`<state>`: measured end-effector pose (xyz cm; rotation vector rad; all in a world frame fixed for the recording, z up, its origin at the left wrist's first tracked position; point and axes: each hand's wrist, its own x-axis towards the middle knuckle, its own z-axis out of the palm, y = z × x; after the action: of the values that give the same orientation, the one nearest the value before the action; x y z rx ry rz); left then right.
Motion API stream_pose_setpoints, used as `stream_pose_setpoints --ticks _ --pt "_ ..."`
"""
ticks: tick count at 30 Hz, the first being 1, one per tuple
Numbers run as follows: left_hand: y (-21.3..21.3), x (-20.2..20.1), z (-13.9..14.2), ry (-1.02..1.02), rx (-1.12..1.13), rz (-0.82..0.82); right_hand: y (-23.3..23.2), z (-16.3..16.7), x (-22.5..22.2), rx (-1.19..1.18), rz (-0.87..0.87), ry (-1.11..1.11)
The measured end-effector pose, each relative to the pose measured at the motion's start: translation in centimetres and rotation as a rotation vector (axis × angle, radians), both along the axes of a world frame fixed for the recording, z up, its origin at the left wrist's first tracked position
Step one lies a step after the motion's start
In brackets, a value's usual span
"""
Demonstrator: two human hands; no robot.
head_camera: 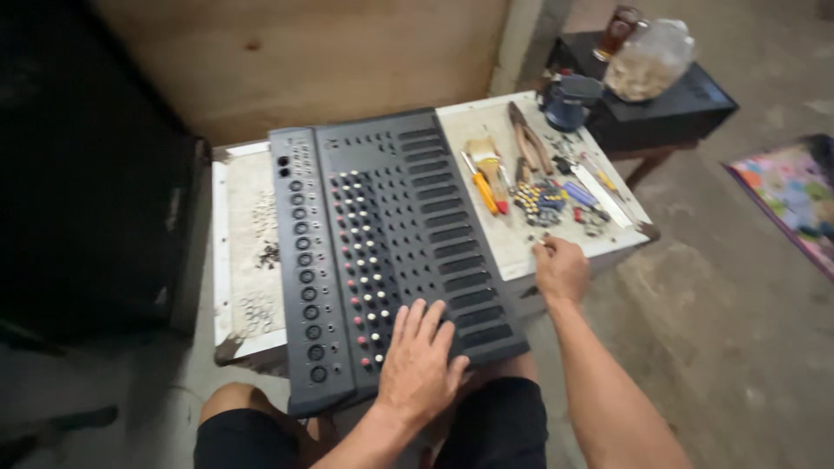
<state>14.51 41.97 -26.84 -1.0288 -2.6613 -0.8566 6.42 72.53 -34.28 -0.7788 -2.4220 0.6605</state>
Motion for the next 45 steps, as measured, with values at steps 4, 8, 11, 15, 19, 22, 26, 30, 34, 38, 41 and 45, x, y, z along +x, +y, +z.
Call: stream_pose_setpoints --ticks 4,8,11,15,19,22,26,30,34,38,41,45 --pt "-2.1 1.1 0.4 0.035 0.12 0.03 -0.9 1.0 1.2 0.021 0.041 0.147" --pt "-6.5 1.7 0.1 0.13 0.214 0.17 -6.2 3.1 4.1 -0.09 0.19 0.222" --pt "-9.3 1.2 -0.8 0.189 0.196 0.318 -12.0 4.6 5.2 -0.145 0.409 0.236" --pt "-10.6 0.6 -2.2 0.209 0.134 0.357 -18.6 5.8 5.2 -0.081 0.788 0.112" --pt "-10.4 0.6 -2.4 0.17 0.111 0.388 -22.0 6.4 4.9 0.033 0.881 0.062" --pt "-10.5 0.6 -1.8 0.1 0.089 0.398 -22.8 6.6 4.9 0.117 0.827 0.078" --pt "-10.6 0.6 -1.1 0.114 0.078 0.388 -23.1 6.5 4.7 0.132 0.796 0.076" --pt "-10.5 0.4 -0.6 0.048 0.068 0.369 -23.3 6.3 4.9 0.154 0.789 0.102" --pt "-10.5 -0.1 -0.3 0.041 0.032 0.317 -23.4 6.0 5.1 0.172 0.78 0.124" --pt "-10.2 -0.6 0.0 0.048 -0.001 0.28 -23.3 5.8 5.1 0.163 0.773 0.133" --pt "-10.1 -0.7 0.0 0.013 -0.015 0.288 -23.3 5.7 5.1 0.166 0.773 0.13" --pt "-10.0 -0.7 -0.2 0.014 -0.037 0.287 -23.6 5.8 5.2 0.171 0.755 0.112"
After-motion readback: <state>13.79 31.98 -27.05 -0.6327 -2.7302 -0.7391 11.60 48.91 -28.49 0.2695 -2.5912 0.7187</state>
